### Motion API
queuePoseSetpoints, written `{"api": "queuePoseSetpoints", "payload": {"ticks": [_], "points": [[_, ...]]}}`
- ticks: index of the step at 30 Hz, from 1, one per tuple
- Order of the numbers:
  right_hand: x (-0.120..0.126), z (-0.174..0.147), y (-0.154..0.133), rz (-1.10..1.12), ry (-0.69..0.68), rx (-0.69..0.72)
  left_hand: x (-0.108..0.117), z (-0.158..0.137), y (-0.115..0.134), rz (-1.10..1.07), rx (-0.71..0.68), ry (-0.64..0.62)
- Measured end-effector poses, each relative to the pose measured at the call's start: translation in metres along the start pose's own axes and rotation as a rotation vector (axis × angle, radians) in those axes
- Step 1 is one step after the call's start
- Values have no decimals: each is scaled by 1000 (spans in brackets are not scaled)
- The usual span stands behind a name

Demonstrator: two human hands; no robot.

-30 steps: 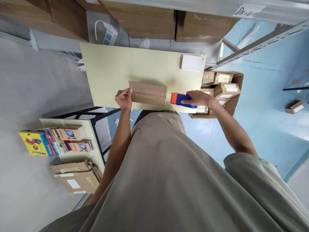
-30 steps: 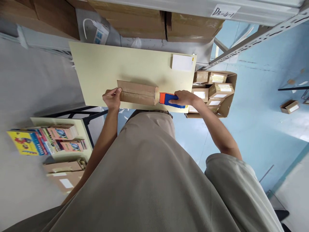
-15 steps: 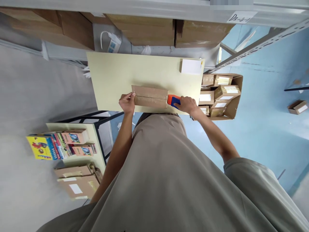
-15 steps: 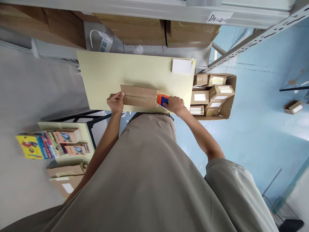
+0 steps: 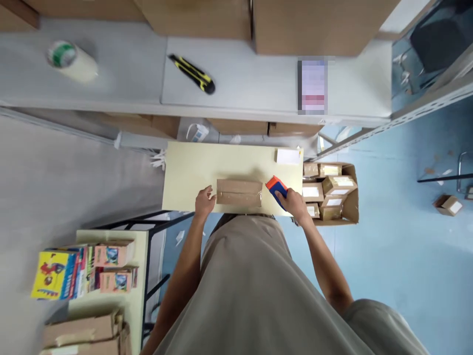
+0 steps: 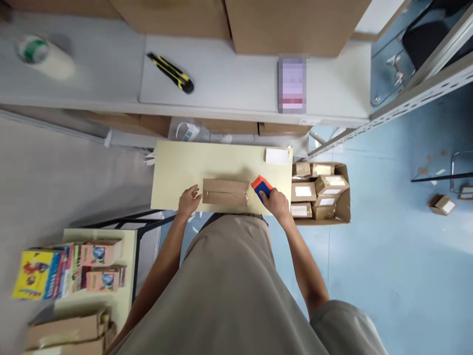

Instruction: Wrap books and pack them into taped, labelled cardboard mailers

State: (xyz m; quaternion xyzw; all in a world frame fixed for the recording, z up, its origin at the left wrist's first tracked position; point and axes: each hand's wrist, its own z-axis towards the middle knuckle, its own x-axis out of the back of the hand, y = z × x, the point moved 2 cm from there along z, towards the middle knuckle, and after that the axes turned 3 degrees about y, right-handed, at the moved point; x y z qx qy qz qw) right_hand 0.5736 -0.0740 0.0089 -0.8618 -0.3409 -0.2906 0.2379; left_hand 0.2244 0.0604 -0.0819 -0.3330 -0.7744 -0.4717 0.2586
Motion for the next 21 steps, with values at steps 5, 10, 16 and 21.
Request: {"api": "queuePoseSetpoints", "payload": {"ticks": [5, 10, 16, 21], "points": [[66, -24, -40, 188, 81, 236, 11, -24, 115, -87, -631, 191], [139, -33, -121, -94, 407, 486, 20, -51, 241, -301, -1071, 304], [189, 33, -194, -214, 784, 532, 22, -7, 285, -351, -1090, 226], [193, 103, -211, -302, 805, 523, 18, 9, 265, -364, -1033, 161]]}}
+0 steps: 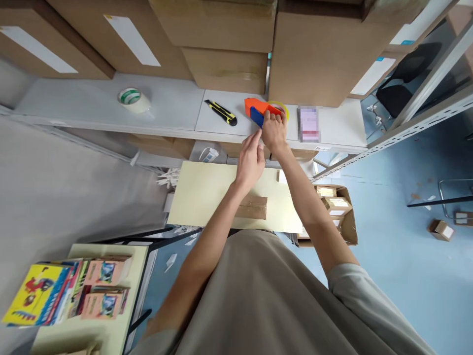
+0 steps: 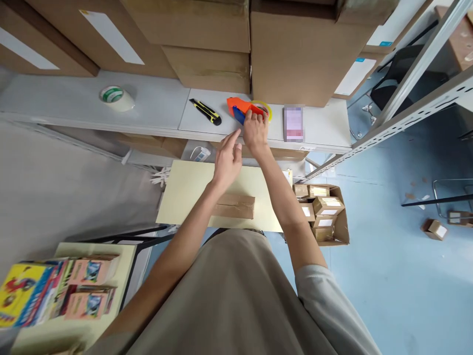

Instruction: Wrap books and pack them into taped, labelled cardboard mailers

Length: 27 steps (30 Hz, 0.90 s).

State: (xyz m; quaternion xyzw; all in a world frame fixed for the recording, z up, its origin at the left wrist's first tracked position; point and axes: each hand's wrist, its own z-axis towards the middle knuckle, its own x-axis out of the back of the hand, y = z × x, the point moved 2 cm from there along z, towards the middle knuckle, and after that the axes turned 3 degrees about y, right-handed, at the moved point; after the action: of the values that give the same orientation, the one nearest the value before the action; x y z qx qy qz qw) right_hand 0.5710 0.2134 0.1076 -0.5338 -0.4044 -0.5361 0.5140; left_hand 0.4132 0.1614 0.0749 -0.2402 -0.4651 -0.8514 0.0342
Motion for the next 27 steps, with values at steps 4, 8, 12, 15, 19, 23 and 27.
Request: {"api": "queuePoseSetpoints", "payload": {"ticks": [4, 8, 12, 15, 19, 23, 27], "points": [[-6, 5, 5, -27, 26, 17, 8, -22, -11, 17, 69, 7], [0, -31, 8, -41, 24, -13, 24, -59, -49, 34, 203, 7], [-46, -120, 19, 199, 96, -106, 47, -137, -113, 61, 484, 52], [-117, -211, 20, 529, 63, -227, 61, -209, -143, 66, 724, 67], [-193, -313, 1, 712, -146, -463, 60, -262, -135, 63, 839, -64], [-218, -344, -22, 780, -272, -573, 52, -269, -117, 153, 866, -140], [-228, -341, -25, 782, -290, -600, 48, -269, -122, 293, 948, -192]]}}
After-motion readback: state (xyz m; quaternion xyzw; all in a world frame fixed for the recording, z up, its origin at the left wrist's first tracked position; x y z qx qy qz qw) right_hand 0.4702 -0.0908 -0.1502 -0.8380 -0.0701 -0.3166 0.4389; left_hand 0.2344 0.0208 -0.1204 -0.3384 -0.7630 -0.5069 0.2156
